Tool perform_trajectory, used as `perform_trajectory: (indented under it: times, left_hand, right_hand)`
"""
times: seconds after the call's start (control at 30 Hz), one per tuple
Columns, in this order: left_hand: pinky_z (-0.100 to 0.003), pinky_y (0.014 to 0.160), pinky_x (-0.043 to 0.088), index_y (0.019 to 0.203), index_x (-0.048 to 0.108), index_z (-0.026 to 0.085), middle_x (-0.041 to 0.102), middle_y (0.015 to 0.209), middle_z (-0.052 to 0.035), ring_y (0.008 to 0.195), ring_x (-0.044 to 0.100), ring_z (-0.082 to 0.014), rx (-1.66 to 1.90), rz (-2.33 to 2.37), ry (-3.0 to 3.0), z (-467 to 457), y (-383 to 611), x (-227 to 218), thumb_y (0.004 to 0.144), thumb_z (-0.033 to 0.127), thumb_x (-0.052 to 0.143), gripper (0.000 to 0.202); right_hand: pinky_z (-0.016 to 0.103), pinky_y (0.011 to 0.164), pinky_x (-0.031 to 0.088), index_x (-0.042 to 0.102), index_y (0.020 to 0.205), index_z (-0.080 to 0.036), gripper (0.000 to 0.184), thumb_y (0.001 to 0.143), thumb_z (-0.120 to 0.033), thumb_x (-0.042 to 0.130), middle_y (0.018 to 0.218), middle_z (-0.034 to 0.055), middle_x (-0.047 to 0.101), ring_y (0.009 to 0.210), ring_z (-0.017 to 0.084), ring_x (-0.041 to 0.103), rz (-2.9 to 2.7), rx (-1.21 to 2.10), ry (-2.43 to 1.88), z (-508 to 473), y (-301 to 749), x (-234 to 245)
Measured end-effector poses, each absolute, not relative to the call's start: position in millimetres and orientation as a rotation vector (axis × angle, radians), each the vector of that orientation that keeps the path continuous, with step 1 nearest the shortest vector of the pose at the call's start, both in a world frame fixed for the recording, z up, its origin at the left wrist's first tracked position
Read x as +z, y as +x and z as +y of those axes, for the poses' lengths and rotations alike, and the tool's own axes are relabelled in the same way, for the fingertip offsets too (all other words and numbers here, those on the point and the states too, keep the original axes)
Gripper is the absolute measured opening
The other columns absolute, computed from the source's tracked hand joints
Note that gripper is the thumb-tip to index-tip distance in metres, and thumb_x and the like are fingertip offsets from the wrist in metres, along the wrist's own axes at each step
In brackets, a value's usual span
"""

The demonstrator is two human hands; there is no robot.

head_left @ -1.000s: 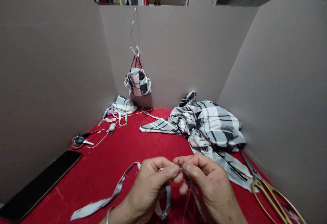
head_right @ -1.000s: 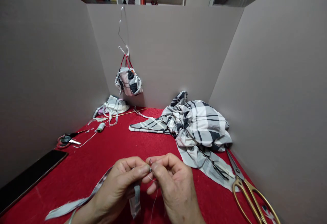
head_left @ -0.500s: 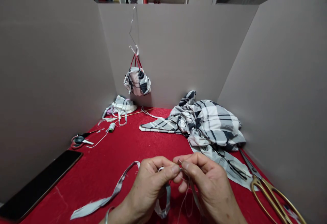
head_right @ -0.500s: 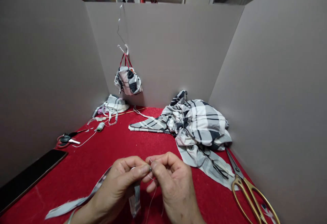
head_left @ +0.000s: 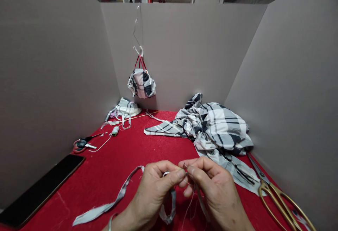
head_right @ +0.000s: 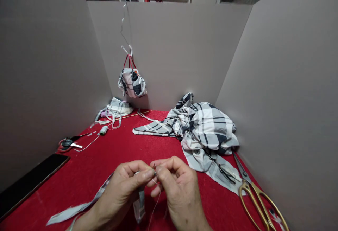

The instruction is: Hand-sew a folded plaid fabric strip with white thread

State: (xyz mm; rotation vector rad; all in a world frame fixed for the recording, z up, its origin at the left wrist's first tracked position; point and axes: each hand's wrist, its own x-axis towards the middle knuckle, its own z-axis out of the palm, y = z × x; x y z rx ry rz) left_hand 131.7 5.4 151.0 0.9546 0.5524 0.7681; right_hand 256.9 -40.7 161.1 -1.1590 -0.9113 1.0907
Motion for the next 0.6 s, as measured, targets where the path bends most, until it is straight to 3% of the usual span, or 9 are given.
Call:
perform_trajectory:
  times: [0.17,0.3,0.43,0.5,0.6]
  left_hand:
    - [-0.018,0.052,0.037,0.063,0.057,0.010,0.060,0.061,-0.0043,0.055,0.054,-0.0099,0.727,0.487,0.899,1,134,154,0.079,0.024,0.061,0.022]
    - [-0.015,0.033,0.014,0.066,0.056,0.011,0.059,0.055,-0.0034,0.033,0.027,-0.0007,0.616,0.491,0.904,-4,144,164,0.081,0.033,0.058,0.027]
    - [-0.016,0.030,0.011,0.065,0.056,0.014,0.039,0.039,0.0084,0.029,0.018,-0.0013,0.649,0.498,0.931,-11,158,179,0.071,0.042,0.068,0.031]
    - [-0.016,0.031,0.011,0.061,0.055,0.014,0.031,0.037,0.0107,0.029,0.018,-0.0013,0.694,0.485,0.960,-16,163,189,0.064,0.046,0.072,0.036]
    - [-0.016,0.035,0.012,0.055,0.055,0.012,0.034,0.039,0.0083,0.034,0.022,-0.0008,0.770,0.420,1.025,-26,168,203,0.057,0.049,0.076,0.042]
  right_hand:
    - [0.021,0.050,0.049,0.064,0.074,-0.013,0.024,0.075,-0.037,0.067,0.067,0.0036,0.066,0.049,0.011,0.058,-0.906,1.098,-1.158,-46,259,164]
    - [0.022,0.049,0.050,0.067,0.077,-0.014,0.026,0.072,-0.039,0.069,0.064,0.0035,0.066,0.047,0.012,0.057,-0.830,1.005,-1.145,-59,263,173]
    - [0.023,0.048,0.050,0.070,0.076,-0.017,0.028,0.067,-0.043,0.071,0.085,0.0073,0.067,0.054,0.014,0.057,-0.803,0.717,-1.223,-74,273,190]
    - [0.025,0.055,0.051,0.070,0.072,-0.017,0.029,0.065,-0.046,0.071,0.089,0.0087,0.067,0.064,0.018,0.059,-0.844,0.618,-1.243,-81,278,200]
    - [0.029,0.069,0.050,0.068,0.058,-0.017,0.033,0.063,-0.049,0.071,0.083,0.0098,0.067,0.071,0.021,0.060,-0.869,0.544,-1.191,-93,277,216]
